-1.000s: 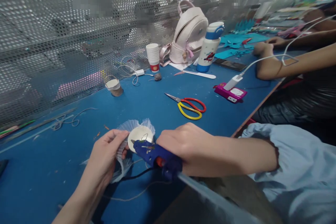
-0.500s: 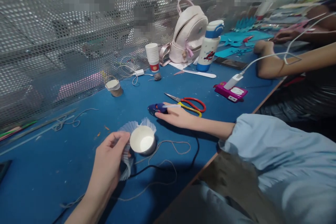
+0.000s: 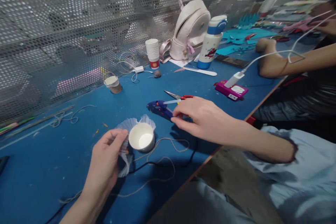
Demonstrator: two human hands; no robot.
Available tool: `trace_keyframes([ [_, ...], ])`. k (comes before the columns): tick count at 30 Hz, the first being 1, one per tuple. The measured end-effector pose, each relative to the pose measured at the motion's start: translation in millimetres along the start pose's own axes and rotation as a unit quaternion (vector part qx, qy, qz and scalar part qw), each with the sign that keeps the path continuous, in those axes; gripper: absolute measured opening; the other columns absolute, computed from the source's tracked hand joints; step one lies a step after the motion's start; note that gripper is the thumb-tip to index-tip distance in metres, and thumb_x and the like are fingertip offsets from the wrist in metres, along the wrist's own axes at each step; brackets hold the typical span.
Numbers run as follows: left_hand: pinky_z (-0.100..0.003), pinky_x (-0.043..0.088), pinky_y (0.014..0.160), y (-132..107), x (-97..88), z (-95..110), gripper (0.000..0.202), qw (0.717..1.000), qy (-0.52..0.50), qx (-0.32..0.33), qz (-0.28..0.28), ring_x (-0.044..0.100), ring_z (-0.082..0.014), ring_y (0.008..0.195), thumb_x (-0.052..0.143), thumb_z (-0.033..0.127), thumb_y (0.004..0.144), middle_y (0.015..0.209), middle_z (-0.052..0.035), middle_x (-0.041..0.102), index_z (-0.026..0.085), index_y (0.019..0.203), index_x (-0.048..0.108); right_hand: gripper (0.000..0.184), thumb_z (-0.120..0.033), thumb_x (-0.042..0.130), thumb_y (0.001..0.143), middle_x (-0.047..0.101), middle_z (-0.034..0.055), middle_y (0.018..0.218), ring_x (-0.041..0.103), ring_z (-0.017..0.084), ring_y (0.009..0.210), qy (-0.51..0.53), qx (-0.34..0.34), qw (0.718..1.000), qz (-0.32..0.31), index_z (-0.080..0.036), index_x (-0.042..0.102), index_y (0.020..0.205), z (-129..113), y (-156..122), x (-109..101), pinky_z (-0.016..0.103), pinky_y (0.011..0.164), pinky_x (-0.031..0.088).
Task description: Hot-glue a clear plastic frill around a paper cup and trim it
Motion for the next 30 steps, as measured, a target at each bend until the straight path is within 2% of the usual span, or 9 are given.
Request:
trace_keyframes([
  [2,-0.020,0.038,0.047,-2,2.3,1,0.030,1.000,-0.002,-0.005,0.001,0.049,-0.0076,0.053,0.082,0.040,0.060,0.068,0.0032,0.060,0.016,0.070,0.066,0.015,-0.024,0.055,0.092,0.068,0.0058,0.086,0.060,0.017,0.081,0.056,-0.079,0.995,0.027,-0.014,0.065,0.088,-18,8,-7,0.030,0.079,0.043],
  [4,-0.020,0.038,0.048,-4,4.7,1,0.029,1.000,-0.005,-0.005,0.005,0.048,-0.0077,0.052,0.082,0.039,0.059,0.064,0.0035,0.060,0.017,0.069,0.065,0.013,-0.020,0.053,0.092,0.067,0.0064,0.089,0.058,0.016,0.083,0.101,-0.123,0.987,0.028,-0.013,0.064,0.091,-32,20,-6,0.028,0.077,0.043],
  [11,-0.022,0.039,0.051,-9,7.7,-5,0.027,1.000,0.002,0.014,0.015,0.050,-0.0094,0.052,0.079,0.038,0.063,0.060,0.0029,0.061,0.017,0.070,0.064,0.018,-0.014,0.043,0.096,0.063,0.0097,0.093,0.055,0.017,0.084,0.140,-0.166,0.976,-0.008,-0.009,0.060,0.095,-55,39,6,0.029,0.077,0.042],
  [17,-0.022,0.041,0.055,-7,3.7,-10,0.027,0.998,0.035,0.039,0.038,0.052,-0.0103,0.056,0.079,0.038,0.065,0.066,0.0029,0.063,0.018,0.077,0.067,0.015,-0.010,0.044,0.093,0.061,0.0096,0.096,0.051,0.017,0.088,0.126,-0.192,0.973,-0.011,-0.009,0.060,0.094,-50,58,5,0.029,0.081,0.040],
  [19,-0.022,0.043,0.055,-7,3.9,-9,0.026,0.996,0.054,0.056,0.048,0.053,-0.0108,0.057,0.077,0.039,0.067,0.067,0.0021,0.065,0.018,0.078,0.067,0.013,-0.014,0.051,0.090,0.061,0.0091,0.097,0.049,0.018,0.089,0.110,-0.217,0.969,-0.034,-0.010,0.061,0.097,-46,63,8,0.030,0.083,0.039],
  [23,-0.022,0.044,0.055,-7,6.5,-7,0.025,0.992,0.072,0.086,0.050,0.055,-0.0104,0.056,0.076,0.040,0.070,0.068,0.0018,0.065,0.017,0.076,0.067,0.022,-0.021,0.062,0.085,0.059,0.0121,0.110,0.046,0.022,0.093,0.050,-0.268,0.958,-0.087,-0.013,0.064,0.105,-42,63,19,0.034,0.085,0.037],
  [26,-0.023,0.045,0.052,-6,7.0,-10,0.027,0.994,0.062,0.085,0.042,0.055,-0.0106,0.052,0.076,0.042,0.070,0.068,0.0023,0.065,0.018,0.078,0.065,0.017,-0.018,0.057,0.087,0.058,0.0127,0.115,0.045,0.023,0.096,0.025,-0.262,0.961,-0.080,-0.016,0.067,0.100,-39,63,29,0.035,0.084,0.036],
  [30,-0.023,0.046,0.051,-6,4.9,-12,0.028,0.993,0.071,0.085,0.045,0.056,-0.0110,0.052,0.076,0.042,0.070,0.069,0.0013,0.066,0.018,0.079,0.065,0.012,-0.016,0.057,0.086,0.061,0.0102,0.105,0.047,0.020,0.091,0.072,-0.236,0.968,-0.036,-0.015,0.068,0.090,-30,65,34,0.035,0.085,0.038],
])
Point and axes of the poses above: each hand's wrist, its own y-axis towards the middle knuckle, its own x-axis out of the palm, z = x × y, the point moved 3 cm from there along y, towards the middle knuckle
